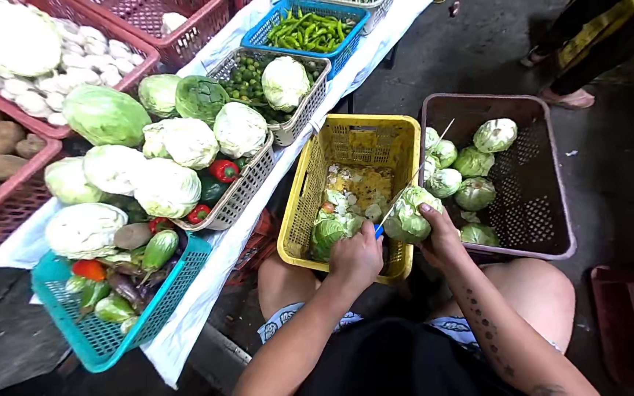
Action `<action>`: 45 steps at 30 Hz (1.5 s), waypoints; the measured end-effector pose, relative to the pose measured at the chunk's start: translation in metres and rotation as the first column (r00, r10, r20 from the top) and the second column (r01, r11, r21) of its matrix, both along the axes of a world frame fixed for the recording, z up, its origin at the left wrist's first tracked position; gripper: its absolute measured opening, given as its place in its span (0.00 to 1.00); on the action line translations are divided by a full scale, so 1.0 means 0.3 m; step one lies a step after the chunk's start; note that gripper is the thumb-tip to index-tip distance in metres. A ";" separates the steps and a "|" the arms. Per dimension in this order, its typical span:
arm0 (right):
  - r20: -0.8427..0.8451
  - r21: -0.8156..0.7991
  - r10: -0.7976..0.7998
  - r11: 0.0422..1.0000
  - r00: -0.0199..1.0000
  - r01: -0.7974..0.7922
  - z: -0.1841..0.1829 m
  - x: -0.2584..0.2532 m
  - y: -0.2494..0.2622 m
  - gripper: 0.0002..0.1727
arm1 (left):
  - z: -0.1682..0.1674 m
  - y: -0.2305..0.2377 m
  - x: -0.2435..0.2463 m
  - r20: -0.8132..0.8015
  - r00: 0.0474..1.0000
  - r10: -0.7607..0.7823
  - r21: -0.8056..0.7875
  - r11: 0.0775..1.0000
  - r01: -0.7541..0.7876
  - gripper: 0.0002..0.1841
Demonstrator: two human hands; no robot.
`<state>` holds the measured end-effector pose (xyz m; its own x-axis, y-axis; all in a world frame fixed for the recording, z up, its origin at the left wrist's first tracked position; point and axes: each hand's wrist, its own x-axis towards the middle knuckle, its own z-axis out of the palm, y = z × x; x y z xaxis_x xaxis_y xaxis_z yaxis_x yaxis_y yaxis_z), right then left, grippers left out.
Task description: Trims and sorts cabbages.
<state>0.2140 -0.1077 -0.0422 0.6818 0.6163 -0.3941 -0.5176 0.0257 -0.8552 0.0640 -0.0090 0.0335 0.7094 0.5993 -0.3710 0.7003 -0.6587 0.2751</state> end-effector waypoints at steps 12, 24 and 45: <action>0.173 -0.051 0.013 0.999 0.985 -0.004 0.017 0.001 0.033 0.47 | -0.147 0.044 -0.117 -0.129 0.989 0.077 -0.195 0.976 -0.101 0.26; -0.068 0.442 0.210 0.883 0.975 -0.159 -0.024 -0.017 -0.023 0.44 | -0.014 0.038 -0.181 0.656 0.679 0.329 -0.181 0.942 -0.282 0.20; -0.421 0.347 0.200 0.937 0.885 -0.047 0.080 -0.169 0.006 0.57 | -0.101 0.004 -0.172 0.702 0.314 0.640 -0.648 0.756 -0.093 0.18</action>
